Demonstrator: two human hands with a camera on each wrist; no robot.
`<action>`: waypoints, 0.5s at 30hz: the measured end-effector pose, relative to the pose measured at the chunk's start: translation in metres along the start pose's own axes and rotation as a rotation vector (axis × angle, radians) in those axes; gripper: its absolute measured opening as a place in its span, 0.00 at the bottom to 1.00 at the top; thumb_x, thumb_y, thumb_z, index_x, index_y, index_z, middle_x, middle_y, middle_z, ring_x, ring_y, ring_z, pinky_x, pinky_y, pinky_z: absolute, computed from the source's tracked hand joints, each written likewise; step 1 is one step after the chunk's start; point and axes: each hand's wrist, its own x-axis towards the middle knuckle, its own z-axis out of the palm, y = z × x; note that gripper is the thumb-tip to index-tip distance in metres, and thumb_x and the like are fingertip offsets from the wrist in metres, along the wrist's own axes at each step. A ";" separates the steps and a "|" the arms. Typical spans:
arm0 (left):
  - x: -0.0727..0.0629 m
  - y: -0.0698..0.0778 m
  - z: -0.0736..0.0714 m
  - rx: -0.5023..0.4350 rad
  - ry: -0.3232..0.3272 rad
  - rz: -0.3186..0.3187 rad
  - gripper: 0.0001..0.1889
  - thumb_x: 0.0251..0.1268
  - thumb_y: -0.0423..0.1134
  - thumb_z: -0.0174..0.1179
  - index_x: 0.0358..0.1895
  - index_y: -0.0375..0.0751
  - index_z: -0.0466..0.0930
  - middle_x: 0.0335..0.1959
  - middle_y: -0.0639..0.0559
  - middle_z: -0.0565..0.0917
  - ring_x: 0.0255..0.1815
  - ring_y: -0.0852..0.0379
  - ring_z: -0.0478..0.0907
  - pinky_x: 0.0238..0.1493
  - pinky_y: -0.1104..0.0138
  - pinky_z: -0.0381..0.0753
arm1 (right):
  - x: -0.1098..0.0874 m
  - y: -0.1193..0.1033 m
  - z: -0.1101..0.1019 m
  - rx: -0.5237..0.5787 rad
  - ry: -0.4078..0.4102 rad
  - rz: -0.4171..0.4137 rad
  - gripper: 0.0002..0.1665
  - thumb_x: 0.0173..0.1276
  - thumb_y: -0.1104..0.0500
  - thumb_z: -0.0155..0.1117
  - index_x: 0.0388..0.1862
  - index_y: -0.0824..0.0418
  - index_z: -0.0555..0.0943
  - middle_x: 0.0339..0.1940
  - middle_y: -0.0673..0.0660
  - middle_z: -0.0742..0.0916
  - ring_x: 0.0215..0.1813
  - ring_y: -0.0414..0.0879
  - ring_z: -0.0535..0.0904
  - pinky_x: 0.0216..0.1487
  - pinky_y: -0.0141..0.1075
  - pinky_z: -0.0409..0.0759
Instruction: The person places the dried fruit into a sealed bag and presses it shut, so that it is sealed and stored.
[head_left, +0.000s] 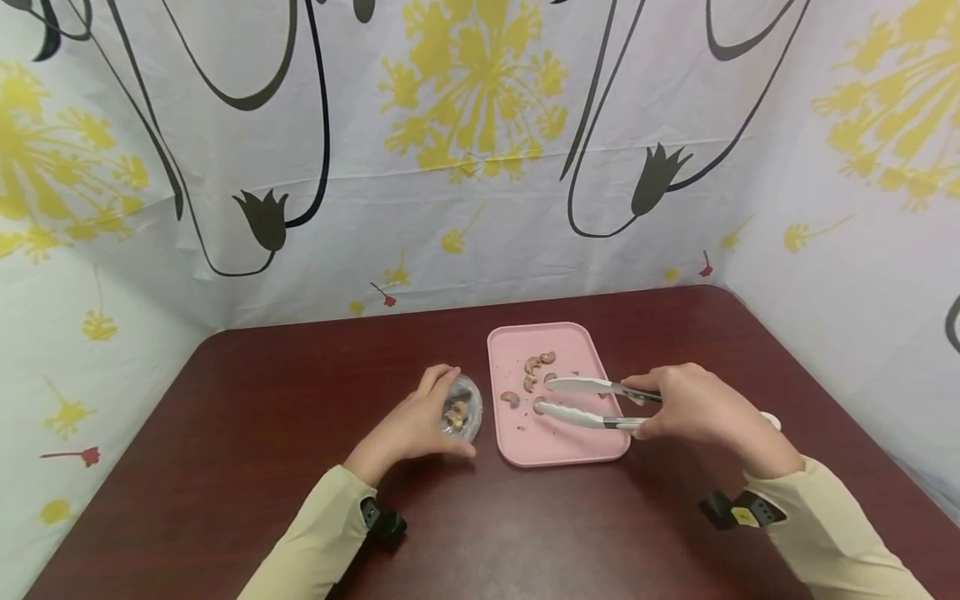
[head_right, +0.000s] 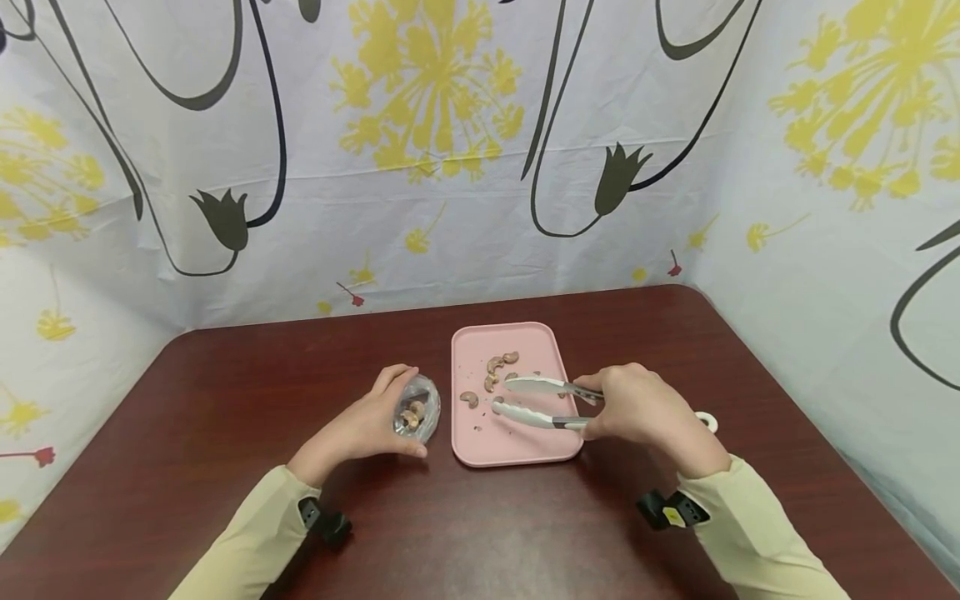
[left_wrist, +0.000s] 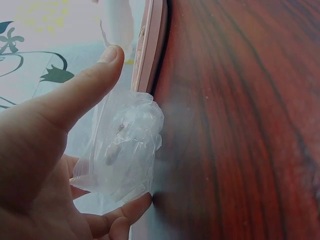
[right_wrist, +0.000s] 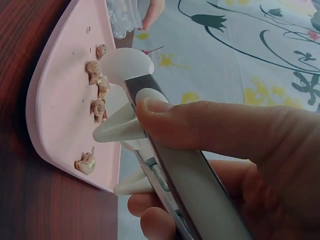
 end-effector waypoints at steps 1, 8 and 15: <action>0.000 0.000 0.000 0.001 0.000 0.000 0.62 0.34 0.56 0.79 0.75 0.44 0.52 0.73 0.49 0.54 0.60 0.46 0.72 0.58 0.52 0.73 | 0.001 0.000 0.001 0.000 -0.004 -0.001 0.35 0.40 0.51 0.78 0.52 0.55 0.84 0.34 0.49 0.84 0.33 0.40 0.75 0.35 0.38 0.72; 0.002 0.001 -0.001 0.020 0.006 0.022 0.62 0.32 0.56 0.79 0.74 0.42 0.53 0.72 0.47 0.55 0.59 0.45 0.73 0.58 0.53 0.73 | 0.005 -0.002 0.007 -0.030 -0.011 -0.008 0.33 0.39 0.52 0.78 0.50 0.55 0.85 0.33 0.50 0.85 0.32 0.41 0.74 0.32 0.38 0.72; 0.001 0.001 0.000 0.016 -0.001 0.015 0.62 0.33 0.56 0.79 0.75 0.42 0.53 0.72 0.47 0.55 0.60 0.46 0.72 0.58 0.53 0.73 | 0.008 -0.002 0.013 -0.030 -0.010 -0.006 0.32 0.40 0.52 0.78 0.49 0.56 0.85 0.32 0.50 0.85 0.31 0.42 0.74 0.33 0.38 0.73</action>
